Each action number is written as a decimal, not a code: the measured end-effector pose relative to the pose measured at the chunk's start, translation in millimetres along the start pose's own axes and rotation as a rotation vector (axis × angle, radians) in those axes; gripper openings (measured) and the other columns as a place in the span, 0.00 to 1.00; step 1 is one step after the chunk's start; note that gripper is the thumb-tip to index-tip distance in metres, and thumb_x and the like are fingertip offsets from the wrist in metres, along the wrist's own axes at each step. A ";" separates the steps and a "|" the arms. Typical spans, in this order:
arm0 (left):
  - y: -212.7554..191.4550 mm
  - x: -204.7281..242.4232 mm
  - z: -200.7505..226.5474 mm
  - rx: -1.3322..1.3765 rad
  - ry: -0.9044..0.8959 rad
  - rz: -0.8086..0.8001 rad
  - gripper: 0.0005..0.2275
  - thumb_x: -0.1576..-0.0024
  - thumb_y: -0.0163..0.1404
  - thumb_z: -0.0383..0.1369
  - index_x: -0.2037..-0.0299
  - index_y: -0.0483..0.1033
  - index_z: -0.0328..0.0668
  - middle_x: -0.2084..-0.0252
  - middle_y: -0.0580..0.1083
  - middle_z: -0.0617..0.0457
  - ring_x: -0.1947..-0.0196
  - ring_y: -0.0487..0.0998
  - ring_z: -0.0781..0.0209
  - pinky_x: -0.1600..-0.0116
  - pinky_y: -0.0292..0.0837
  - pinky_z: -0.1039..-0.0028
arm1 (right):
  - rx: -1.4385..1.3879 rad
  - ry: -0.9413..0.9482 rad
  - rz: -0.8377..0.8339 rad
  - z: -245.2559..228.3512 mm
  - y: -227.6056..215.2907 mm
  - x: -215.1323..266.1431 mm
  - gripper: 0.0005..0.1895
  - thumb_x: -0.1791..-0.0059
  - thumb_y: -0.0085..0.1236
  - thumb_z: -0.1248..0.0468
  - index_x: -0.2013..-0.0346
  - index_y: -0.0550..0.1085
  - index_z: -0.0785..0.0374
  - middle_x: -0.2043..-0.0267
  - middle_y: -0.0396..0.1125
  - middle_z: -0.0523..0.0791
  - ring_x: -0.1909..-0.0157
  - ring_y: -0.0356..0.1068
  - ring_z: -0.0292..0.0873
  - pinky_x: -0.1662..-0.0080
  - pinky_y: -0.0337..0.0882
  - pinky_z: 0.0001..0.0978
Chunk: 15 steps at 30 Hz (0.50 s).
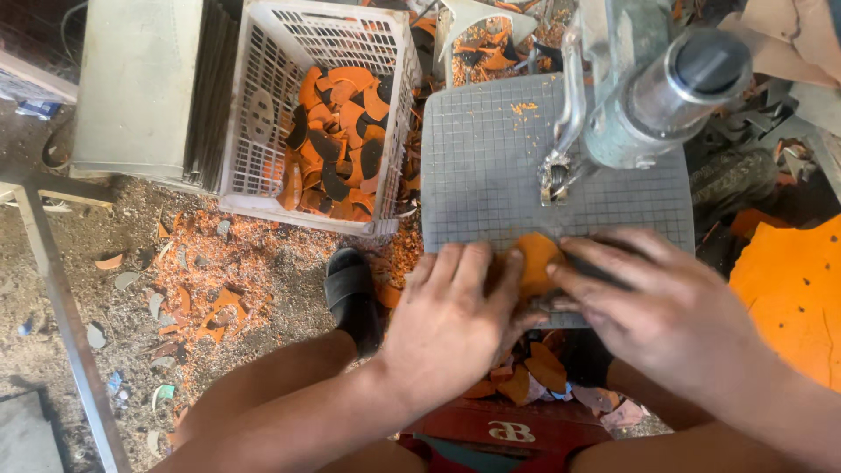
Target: The person uses a vertical cutting machine to cut orange material into specific shapes. They guide the material under the blade, rotate it to follow the pattern, and place the finished pieces into a nearby white crate.
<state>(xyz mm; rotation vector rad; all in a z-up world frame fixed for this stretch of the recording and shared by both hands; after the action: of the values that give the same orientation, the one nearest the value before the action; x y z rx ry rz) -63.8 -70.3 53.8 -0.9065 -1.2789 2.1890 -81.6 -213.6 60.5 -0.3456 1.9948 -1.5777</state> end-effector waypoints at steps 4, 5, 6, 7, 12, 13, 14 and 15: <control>-7.5 5.8 -3.5 0.198 0.136 -0.092 0.17 0.41 0.58 0.34 0.46 0.77 0.30 0.44 0.73 0.38 0.46 0.75 0.47 0.39 0.73 0.59 | -0.005 0.070 0.003 11.9 12.2 10.2 0.16 0.60 0.65 0.66 0.57 0.82 0.59 0.49 0.77 0.47 0.46 0.71 0.48 0.51 0.75 0.39; -10.9 8.9 -7.6 0.170 0.174 -0.106 0.18 0.46 0.58 0.31 0.47 0.78 0.32 0.43 0.73 0.41 0.44 0.75 0.47 0.38 0.72 0.58 | -0.040 0.077 -0.002 18.4 14.1 10.2 0.16 0.60 0.65 0.67 0.58 0.82 0.59 0.49 0.77 0.45 0.47 0.71 0.47 0.51 0.75 0.38; -14.5 11.0 -12.9 0.139 0.218 -0.118 0.19 0.52 0.57 0.29 0.48 0.79 0.35 0.41 0.74 0.43 0.42 0.74 0.48 0.38 0.72 0.58 | -0.072 0.088 -0.001 25.6 14.5 8.5 0.16 0.60 0.65 0.68 0.58 0.83 0.59 0.48 0.77 0.44 0.48 0.71 0.47 0.51 0.75 0.37; -15.5 13.1 -15.1 0.108 0.263 -0.131 0.22 0.58 0.57 0.26 0.49 0.80 0.37 0.40 0.74 0.46 0.40 0.74 0.49 0.37 0.71 0.58 | -0.103 0.098 0.000 30.3 14.7 7.0 0.15 0.60 0.66 0.69 0.58 0.83 0.59 0.47 0.77 0.42 0.48 0.71 0.46 0.51 0.75 0.36; -6.9 17.1 -25.9 0.084 0.243 -0.125 0.14 0.50 0.59 0.32 0.53 0.84 0.43 0.42 0.76 0.55 0.41 0.74 0.56 0.35 0.71 0.58 | -0.123 -0.021 0.049 34.0 13.3 -6.5 0.10 0.59 0.65 0.70 0.63 0.83 0.59 0.50 0.77 0.41 0.49 0.75 0.42 0.49 0.76 0.36; -4.9 16.3 -26.5 0.060 0.241 -0.115 0.13 0.50 0.59 0.33 0.54 0.84 0.43 0.43 0.77 0.56 0.43 0.74 0.56 0.37 0.71 0.58 | -0.129 -0.050 0.060 34.1 13.3 -7.8 0.09 0.58 0.65 0.71 0.64 0.83 0.59 0.51 0.77 0.41 0.49 0.76 0.41 0.49 0.76 0.36; -4.5 15.9 -27.6 0.029 0.251 -0.108 0.13 0.50 0.59 0.32 0.54 0.84 0.44 0.43 0.77 0.57 0.43 0.74 0.56 0.38 0.71 0.59 | -0.149 -0.029 0.070 37.4 14.3 -8.7 0.09 0.58 0.65 0.71 0.64 0.83 0.60 0.52 0.77 0.42 0.50 0.76 0.41 0.50 0.77 0.36; -4.7 15.0 -29.0 -0.003 0.261 -0.102 0.13 0.50 0.58 0.31 0.54 0.84 0.45 0.43 0.77 0.58 0.44 0.74 0.57 0.38 0.72 0.60 | -0.170 -0.008 0.079 40.8 15.2 -9.2 0.09 0.58 0.66 0.70 0.63 0.83 0.61 0.52 0.77 0.43 0.51 0.76 0.42 0.51 0.77 0.35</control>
<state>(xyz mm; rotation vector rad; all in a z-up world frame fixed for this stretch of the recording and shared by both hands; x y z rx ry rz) -52.7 -41.2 42.9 -1.0636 -1.1755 1.9190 -48.6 -237.4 42.6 -0.3334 2.1150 -1.3606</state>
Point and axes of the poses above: each hand's wrist, its own x-axis away from the middle knuckle, its own y-axis out of the palm, z = x × y, the point moved 8 cm from there along -x, towards the middle knuckle
